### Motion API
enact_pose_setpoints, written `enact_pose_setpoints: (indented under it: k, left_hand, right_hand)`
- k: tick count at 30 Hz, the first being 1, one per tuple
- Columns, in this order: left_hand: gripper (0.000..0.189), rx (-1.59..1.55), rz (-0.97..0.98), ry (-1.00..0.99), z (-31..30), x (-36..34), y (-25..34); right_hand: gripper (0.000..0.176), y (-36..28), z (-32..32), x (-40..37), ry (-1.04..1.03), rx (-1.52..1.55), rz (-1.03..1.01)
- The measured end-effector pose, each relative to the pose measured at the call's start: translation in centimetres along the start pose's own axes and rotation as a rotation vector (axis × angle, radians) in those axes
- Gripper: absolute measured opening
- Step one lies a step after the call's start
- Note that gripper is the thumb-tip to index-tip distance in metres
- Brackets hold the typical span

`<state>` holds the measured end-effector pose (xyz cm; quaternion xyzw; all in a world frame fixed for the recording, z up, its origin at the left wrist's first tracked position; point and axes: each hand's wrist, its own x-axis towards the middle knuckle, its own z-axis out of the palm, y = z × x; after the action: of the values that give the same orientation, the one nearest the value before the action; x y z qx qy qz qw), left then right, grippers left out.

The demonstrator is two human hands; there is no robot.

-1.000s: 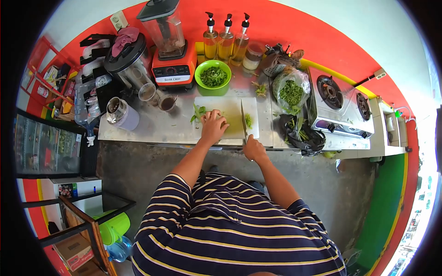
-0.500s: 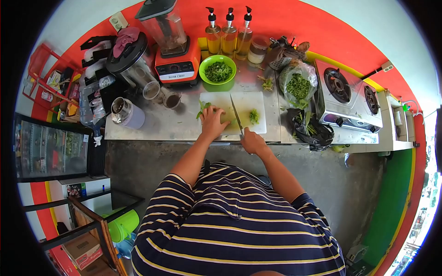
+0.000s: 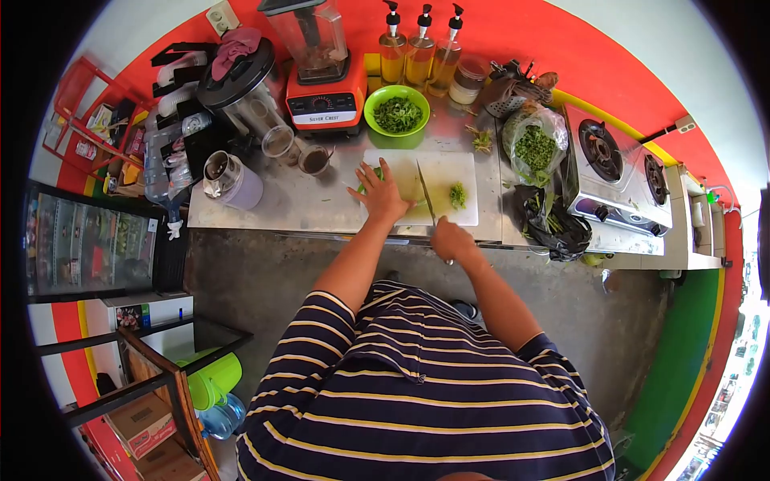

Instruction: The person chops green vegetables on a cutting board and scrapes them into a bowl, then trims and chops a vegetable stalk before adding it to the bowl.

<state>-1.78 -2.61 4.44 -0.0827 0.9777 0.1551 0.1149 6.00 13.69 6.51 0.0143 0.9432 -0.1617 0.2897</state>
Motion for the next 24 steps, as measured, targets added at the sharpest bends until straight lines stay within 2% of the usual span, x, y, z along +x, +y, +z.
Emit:
enact_pose_setpoints:
  k: [1, 8, 10, 13, 16, 19, 24]
  left_hand:
    - [0.137, -0.012, 0.0, -0.002, 0.2, 0.1, 0.0]
    - [0.137, -0.095, -0.021, -0.036, 0.2, -0.4, -0.8]
    - [0.135, -0.091, 0.0, -0.007, 0.6, -0.3, -0.7]
    - [0.134, -0.094, 0.095, 0.037, 1.5, 0.4, -1.2]
    - [0.131, -0.055, 0.098, 0.022, 1.6, 0.6, -1.1]
    - [0.128, -0.049, 0.099, -0.007, 1.7, 0.6, -1.1]
    - [0.124, -0.05, 0.107, 0.003, 2.2, 0.4, -1.3]
  right_hand:
    - [0.032, -0.4, 0.7, -0.3, 0.027, -0.02, 0.076]
    - [0.034, -0.6, 0.4, 1.5, 0.076, -0.063, 0.027]
    - [0.037, -0.6, -0.2, 0.4, 0.006, -0.097, 0.0]
    - [0.038, -0.9, 2.2, -0.1, 0.072, -0.133, 0.093]
    - [0.035, -0.9, 2.4, 1.1, 0.118, -0.079, 0.049]
    - [0.043, -0.9, 0.5, 2.1, 0.069, -0.125, 0.016]
    - [0.038, -1.5, 2.0, 0.0, 0.057, -0.107, 0.062]
